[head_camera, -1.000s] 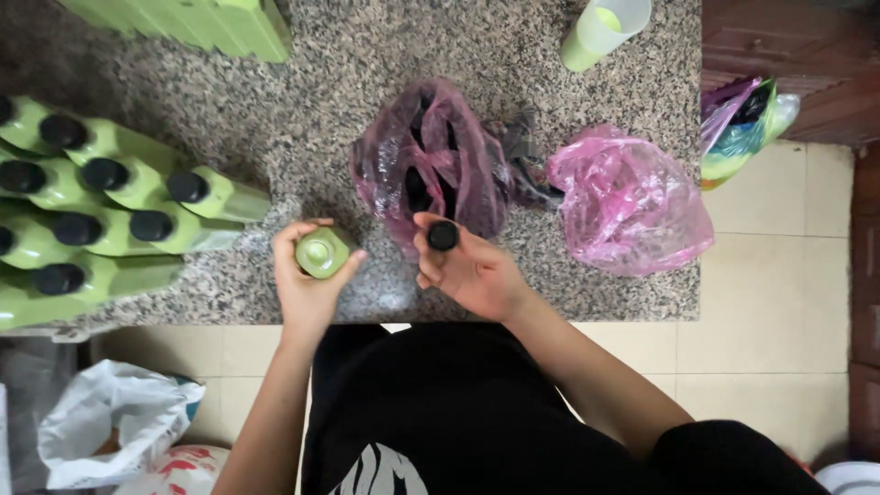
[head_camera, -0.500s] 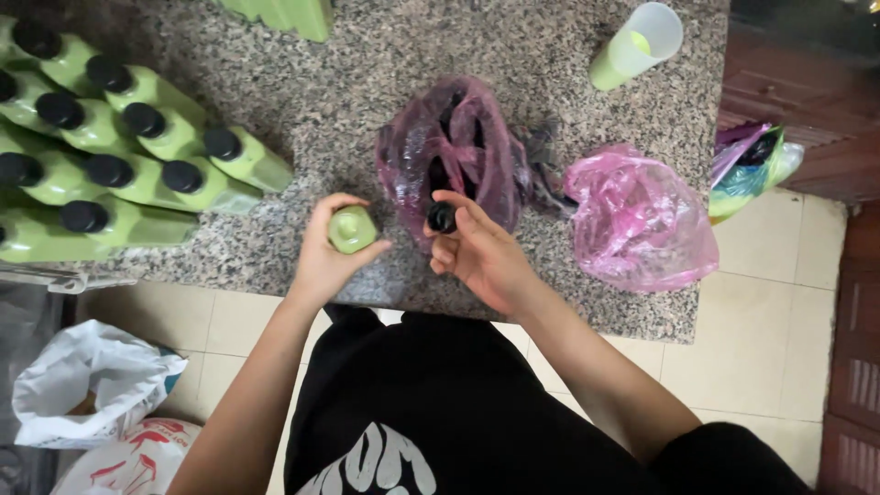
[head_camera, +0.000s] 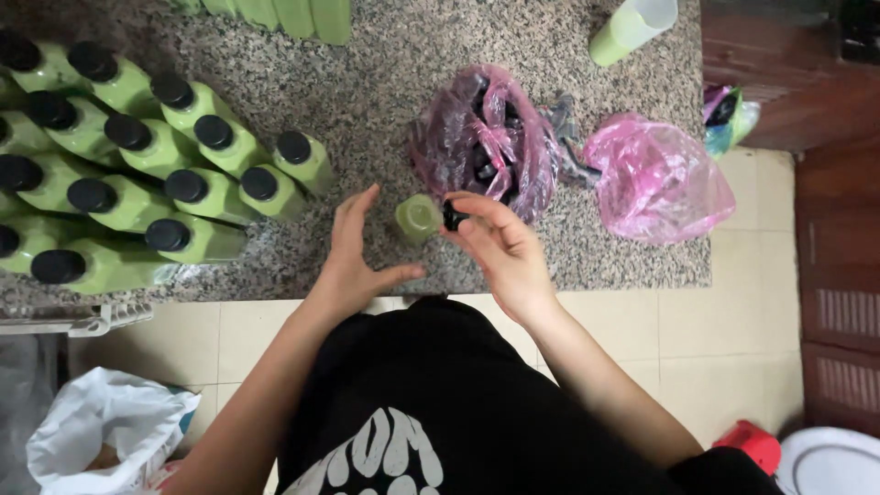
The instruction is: The person places black caps onto small plastic bottles filled with green liquid by hand, screws them tight, and then places the capped bottles onto a stone countertop.
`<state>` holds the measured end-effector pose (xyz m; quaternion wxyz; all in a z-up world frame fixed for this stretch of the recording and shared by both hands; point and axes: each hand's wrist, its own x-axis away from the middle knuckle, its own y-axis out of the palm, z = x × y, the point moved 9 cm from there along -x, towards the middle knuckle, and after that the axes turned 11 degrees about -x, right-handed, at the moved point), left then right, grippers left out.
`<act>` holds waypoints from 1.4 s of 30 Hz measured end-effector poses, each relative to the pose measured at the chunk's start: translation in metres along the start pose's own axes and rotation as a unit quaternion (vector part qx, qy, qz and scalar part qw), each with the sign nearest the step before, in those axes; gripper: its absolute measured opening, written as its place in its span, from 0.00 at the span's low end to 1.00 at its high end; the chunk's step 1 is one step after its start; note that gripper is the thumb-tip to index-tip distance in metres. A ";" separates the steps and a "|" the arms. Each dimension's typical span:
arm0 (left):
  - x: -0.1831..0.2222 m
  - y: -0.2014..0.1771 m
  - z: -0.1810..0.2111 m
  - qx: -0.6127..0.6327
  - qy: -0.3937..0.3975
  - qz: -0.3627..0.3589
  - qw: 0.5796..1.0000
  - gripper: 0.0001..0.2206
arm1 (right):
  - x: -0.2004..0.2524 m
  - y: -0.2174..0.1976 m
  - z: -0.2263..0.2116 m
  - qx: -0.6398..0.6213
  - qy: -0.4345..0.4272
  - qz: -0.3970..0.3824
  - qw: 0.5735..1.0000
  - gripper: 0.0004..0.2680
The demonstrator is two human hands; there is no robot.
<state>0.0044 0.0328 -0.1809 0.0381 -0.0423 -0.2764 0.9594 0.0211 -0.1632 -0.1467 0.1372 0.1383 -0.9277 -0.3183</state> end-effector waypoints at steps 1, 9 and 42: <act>-0.002 -0.002 -0.001 0.004 0.002 -0.003 1.000 0.56 | 0.001 0.002 0.002 0.003 -0.001 0.004 1.000 0.12; -0.039 0.031 -0.001 0.087 0.113 -0.038 0.989 0.48 | -0.003 0.022 -0.024 0.428 -0.131 0.096 0.889 0.19; -0.056 0.052 0.014 0.098 0.161 0.017 0.982 0.29 | -0.043 0.081 0.002 0.957 -0.119 -0.121 0.236 0.17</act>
